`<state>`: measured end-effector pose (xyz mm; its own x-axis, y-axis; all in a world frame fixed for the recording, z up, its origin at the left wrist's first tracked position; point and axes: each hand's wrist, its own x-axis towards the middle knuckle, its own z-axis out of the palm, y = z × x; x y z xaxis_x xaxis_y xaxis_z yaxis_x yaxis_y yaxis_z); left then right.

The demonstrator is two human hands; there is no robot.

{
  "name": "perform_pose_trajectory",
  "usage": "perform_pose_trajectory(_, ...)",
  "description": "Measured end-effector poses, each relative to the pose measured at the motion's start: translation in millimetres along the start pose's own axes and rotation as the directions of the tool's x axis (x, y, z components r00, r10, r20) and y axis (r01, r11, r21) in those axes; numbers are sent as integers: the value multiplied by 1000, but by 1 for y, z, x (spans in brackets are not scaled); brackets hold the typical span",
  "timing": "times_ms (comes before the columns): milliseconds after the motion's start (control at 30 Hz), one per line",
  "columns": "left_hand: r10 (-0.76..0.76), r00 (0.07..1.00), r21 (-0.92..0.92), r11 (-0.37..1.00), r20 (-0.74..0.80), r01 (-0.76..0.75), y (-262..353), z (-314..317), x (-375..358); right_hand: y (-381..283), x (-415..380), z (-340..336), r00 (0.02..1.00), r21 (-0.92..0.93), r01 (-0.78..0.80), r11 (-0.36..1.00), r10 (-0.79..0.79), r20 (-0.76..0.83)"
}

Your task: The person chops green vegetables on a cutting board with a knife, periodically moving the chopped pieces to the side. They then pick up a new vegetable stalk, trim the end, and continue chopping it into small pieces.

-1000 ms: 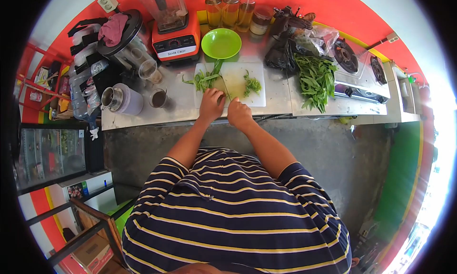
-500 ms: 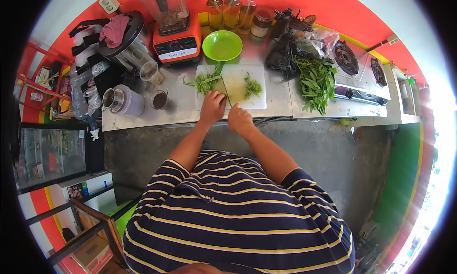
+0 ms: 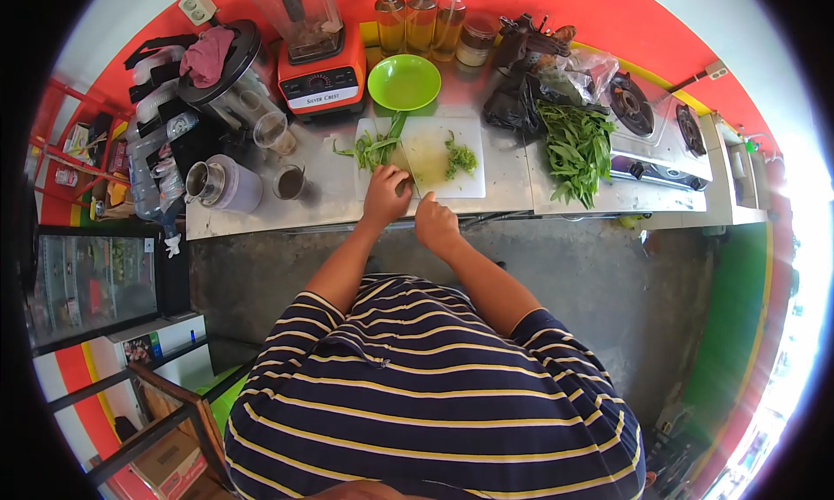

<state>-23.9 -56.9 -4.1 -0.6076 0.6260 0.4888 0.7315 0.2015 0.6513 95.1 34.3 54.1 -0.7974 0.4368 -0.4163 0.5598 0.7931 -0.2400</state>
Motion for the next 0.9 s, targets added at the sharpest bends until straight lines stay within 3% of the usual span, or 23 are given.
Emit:
perform_pose_trajectory(267, -51, 999, -16, 999, -9, 51, 5, -3, 0, 0, 11, -14, 999, -41, 46, 998, -45, 20)
perform_pose_trajectory(467, -59, 998, -19, 998, 14, 59, 4, -3, 2, -2, -3, -2, 998, -70, -2, 998, 6, 57)
perform_pose_trajectory(900, -97, 995, -44, 994, 29, 98, 6, -6, 1, -7, 3, 1, 998, 23, -30, 999, 29, 49)
